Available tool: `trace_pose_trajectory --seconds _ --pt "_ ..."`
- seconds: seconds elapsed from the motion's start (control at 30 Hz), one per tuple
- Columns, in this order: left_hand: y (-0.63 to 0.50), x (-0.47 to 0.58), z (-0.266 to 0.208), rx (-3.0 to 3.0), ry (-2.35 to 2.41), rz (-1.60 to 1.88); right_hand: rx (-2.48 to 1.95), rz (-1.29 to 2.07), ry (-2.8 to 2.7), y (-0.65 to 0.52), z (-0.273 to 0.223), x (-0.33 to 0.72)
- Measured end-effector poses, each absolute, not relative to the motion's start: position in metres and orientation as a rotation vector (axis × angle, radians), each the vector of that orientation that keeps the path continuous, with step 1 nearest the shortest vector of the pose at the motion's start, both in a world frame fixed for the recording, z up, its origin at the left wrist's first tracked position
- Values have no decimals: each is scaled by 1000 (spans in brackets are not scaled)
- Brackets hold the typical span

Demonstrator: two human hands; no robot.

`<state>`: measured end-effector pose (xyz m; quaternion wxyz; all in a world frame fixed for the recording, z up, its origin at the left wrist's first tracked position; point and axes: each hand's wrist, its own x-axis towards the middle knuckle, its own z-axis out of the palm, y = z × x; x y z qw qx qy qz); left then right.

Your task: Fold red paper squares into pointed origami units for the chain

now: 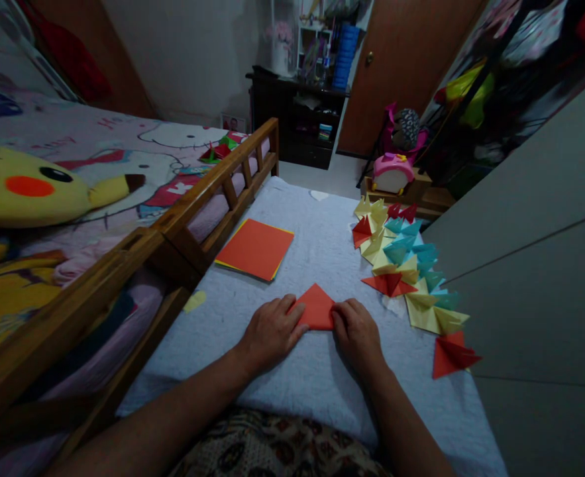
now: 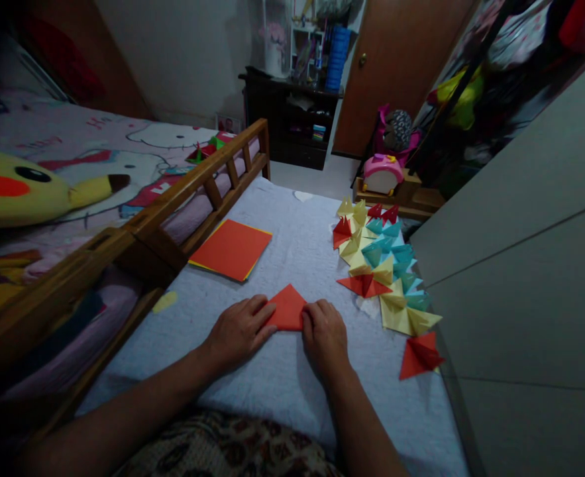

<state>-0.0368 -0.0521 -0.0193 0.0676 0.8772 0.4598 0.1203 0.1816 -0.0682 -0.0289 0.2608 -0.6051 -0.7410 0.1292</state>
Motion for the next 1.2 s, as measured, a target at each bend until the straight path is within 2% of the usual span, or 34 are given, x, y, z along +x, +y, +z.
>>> trace_pose_trajectory --seconds 0.8,1.0,1.2 --pt "-49 -26 -3 2722 1274 254 -1667 330 -1981 -70 -22 177" --pt "-41 -25 -10 2564 1342 424 -1613 336 -1998 -70 -24 180" --pt "-16 -13 0 2377 1476 300 -1630 324 -2000 -70 -26 180"
